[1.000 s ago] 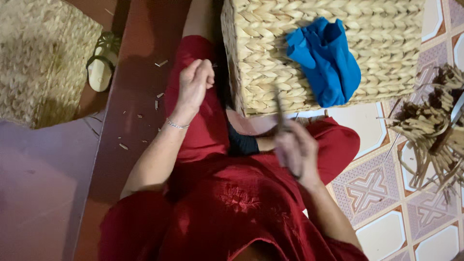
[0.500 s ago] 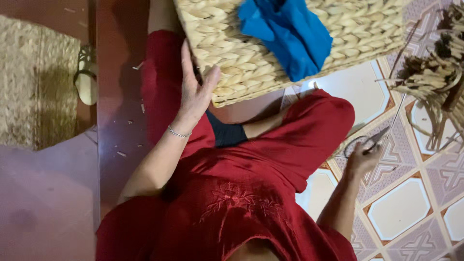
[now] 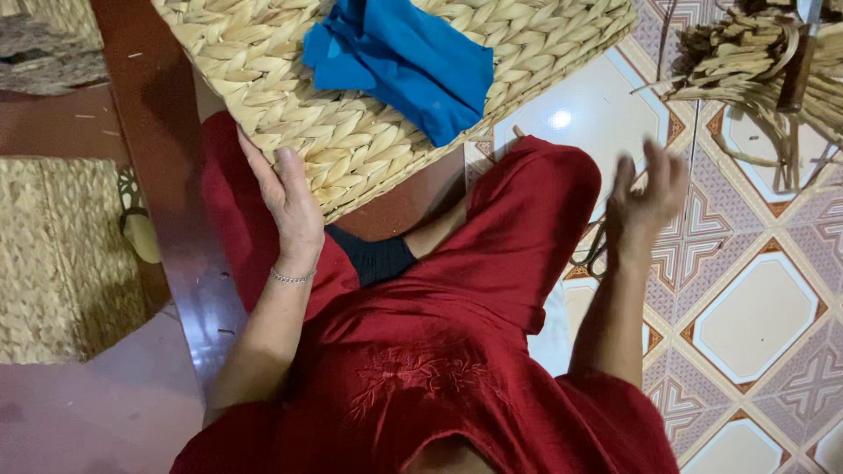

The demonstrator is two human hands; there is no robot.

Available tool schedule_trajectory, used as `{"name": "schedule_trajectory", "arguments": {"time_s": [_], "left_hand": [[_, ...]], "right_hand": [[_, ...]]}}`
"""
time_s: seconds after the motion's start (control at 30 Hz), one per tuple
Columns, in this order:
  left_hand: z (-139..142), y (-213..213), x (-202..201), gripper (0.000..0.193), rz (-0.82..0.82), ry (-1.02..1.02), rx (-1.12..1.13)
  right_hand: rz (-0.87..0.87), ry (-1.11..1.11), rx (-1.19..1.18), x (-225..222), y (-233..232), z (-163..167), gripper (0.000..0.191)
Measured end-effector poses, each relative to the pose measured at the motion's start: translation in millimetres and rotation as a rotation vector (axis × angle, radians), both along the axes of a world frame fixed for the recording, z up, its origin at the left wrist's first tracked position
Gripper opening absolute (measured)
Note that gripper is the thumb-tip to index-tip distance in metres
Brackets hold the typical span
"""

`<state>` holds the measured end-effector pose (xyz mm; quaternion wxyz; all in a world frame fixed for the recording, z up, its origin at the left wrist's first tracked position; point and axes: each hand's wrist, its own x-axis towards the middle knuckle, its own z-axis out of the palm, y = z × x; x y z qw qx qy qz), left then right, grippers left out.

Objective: The person sits on the floor and wipes woven water-hyacinth storage baskets with a blue cloth, turning each basket to clean its sides, top and interior. They briefly trim loose fibers from a basket edge with scissors before resuming wiping.

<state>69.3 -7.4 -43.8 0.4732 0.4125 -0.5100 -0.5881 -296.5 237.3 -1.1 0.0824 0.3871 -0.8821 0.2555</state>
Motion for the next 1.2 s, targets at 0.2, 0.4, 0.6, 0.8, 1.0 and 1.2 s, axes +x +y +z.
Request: {"name": "schedule_trajectory", "arguments": {"time_s": [0.2,0.4,0.6,0.8,1.0,1.2], "left_hand": [[-0.9,-6.3,-1.2,0.065,0.012,-0.052,-0.088],[-15.3,-5.2,-1.5,0.066,0.015,0.004,-0.068],[-30.0,-2.4,4.4,0.059,0.018,0.105,-0.023],[-8.9,1.1,6.8,0.063,0.003,0.003,-0.018],[10.2,1.7,-1.8,0.067,-0.020,0.010,-0.082],[7.1,-3.4,-6.9,0.071,0.011,0.038,-0.084]], "right_hand": [[0.636,0.017,-0.199,83.5,-149.4,64.4,0.081],[0.634,0.294,-0.008,154.7,-224.4,65.8,0.074],[0.850,0.168,-0.132,225.4,-191.1,54.1,0.059],[0.768,0.261,-0.078,163.8,-185.5,49.3,0.054],[0.141,0.686,-0.050,-10.8,-199.0,27.1,0.064],[0.096,0.585,0.014,51.5,-223.4,22.4,0.071]]}}
